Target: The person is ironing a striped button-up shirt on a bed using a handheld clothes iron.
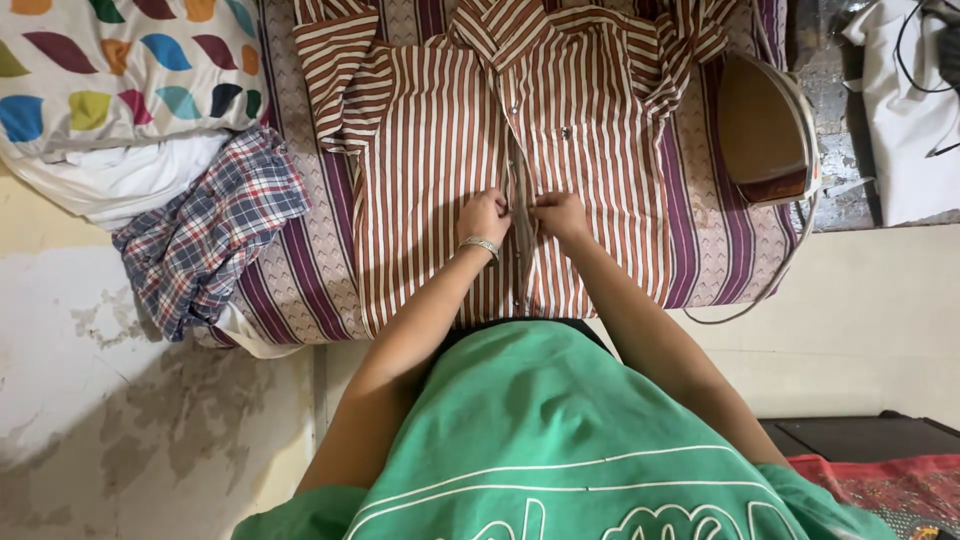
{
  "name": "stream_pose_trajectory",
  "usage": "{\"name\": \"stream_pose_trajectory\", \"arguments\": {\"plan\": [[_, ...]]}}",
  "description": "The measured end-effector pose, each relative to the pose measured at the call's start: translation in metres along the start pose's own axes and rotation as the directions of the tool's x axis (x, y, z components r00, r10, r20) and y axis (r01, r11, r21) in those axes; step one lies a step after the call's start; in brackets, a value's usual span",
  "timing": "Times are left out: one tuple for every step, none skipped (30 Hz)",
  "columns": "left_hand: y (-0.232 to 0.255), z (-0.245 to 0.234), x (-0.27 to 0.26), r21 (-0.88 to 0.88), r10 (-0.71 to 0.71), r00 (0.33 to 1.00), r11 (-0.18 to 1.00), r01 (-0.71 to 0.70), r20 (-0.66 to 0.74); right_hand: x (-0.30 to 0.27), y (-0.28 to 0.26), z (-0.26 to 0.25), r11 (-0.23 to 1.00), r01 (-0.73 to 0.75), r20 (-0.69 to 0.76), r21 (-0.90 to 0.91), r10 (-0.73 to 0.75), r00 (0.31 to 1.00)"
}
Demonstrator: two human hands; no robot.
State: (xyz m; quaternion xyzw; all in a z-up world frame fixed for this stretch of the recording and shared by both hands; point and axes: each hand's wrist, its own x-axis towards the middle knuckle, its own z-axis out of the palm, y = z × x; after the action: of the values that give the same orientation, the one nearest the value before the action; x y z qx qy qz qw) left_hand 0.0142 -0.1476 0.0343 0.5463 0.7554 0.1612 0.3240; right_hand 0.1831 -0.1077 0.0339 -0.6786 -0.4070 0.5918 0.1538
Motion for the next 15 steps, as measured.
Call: {"name": "stream_pose_trajectory", "arguments": {"plan": [[0.0, 0.002, 0.001, 0.0, -0.002, 1.0, 1.0, 0.002, 0.004, -0.001, 0.001, 0.0, 1.0, -0.005, 0.0, 0.0, 0.005, 1.0], [0.0, 0.003, 0.002, -0.003, 0.002, 1.0, 1.0, -0.001, 0.03, -0.002, 0.001, 0.001, 1.0, -0.002, 0.001, 0.007, 0.002, 1.0], [0.0, 0.002, 0.005, -0.006, 0.008, 0.999, 1.0, -0.008, 0.051, -0.002, -0.001, 0.003, 1.0, 0.005, 0.001, 0.015, -0.005, 1.0], [-0.001, 0.003, 0.007, -0.005, 0.008, 0.999, 1.0, -0.008, 0.052, -0.005, -0.007, 0.004, 1.0, 0.005, 0.001, 0.017, -0.005, 1.0], [-0.002, 0.006, 0.007, 0.005, 0.047, 0.999, 0.999, -0.047, 0.002, -0.009, -0.011, 0.004, 1.0, 0.003, -0.006, -0.001, -0.003, 1.0], [-0.003, 0.008, 0.007, 0.017, 0.087, 0.995, 0.996, -0.086, -0.048, -0.014, -0.016, 0.004, 1.0, 0.0, -0.014, -0.019, 0.0, 1.0], [-0.007, 0.015, 0.009, 0.015, 0.085, 0.995, 0.996, -0.084, -0.046, -0.017, -0.023, 0.004, 1.0, -0.002, -0.013, -0.021, 0.002, 1.0], [-0.01, 0.023, 0.012, 0.017, 0.044, 0.998, 0.999, -0.043, -0.041, -0.021, -0.029, 0.004, 0.998, -0.01, 0.005, -0.068, 0.011, 1.0], [-0.014, 0.03, 0.014, 0.021, 0.003, 0.999, 1.0, -0.002, -0.035, -0.025, -0.036, 0.004, 0.993, -0.019, 0.023, -0.113, 0.021, 1.0], [-0.012, 0.027, 0.013, 0.02, 0.001, 0.999, 1.0, 0.0, -0.033, -0.025, -0.037, 0.004, 0.993, -0.022, 0.023, -0.114, 0.025, 0.999], [-0.011, 0.025, 0.01, 0.024, -0.006, 1.0, 1.0, 0.007, -0.01, -0.026, -0.037, 0.005, 0.99, -0.032, 0.027, -0.136, 0.036, 0.999], [-0.009, 0.023, 0.006, 0.028, -0.014, 1.0, 1.0, 0.013, 0.012, -0.028, -0.037, 0.006, 0.986, -0.043, 0.03, -0.159, 0.048, 0.998], [-0.008, 0.02, 0.007, 0.029, -0.011, 1.0, 1.0, 0.01, 0.009, -0.026, -0.039, 0.007, 0.987, -0.038, 0.03, -0.157, 0.043, 0.999], [-0.006, 0.016, 0.007, 0.121, 0.05, 0.999, 0.991, -0.051, 0.017, -0.025, -0.041, 0.007, 0.972, -0.048, 0.019, -0.23, 0.054, 0.998], [-0.004, 0.013, 0.009, 0.212, 0.11, 0.993, 0.971, -0.114, 0.03, -0.022, -0.043, 0.007, 0.952, -0.058, 0.007, -0.3, 0.063, 0.998]]}}
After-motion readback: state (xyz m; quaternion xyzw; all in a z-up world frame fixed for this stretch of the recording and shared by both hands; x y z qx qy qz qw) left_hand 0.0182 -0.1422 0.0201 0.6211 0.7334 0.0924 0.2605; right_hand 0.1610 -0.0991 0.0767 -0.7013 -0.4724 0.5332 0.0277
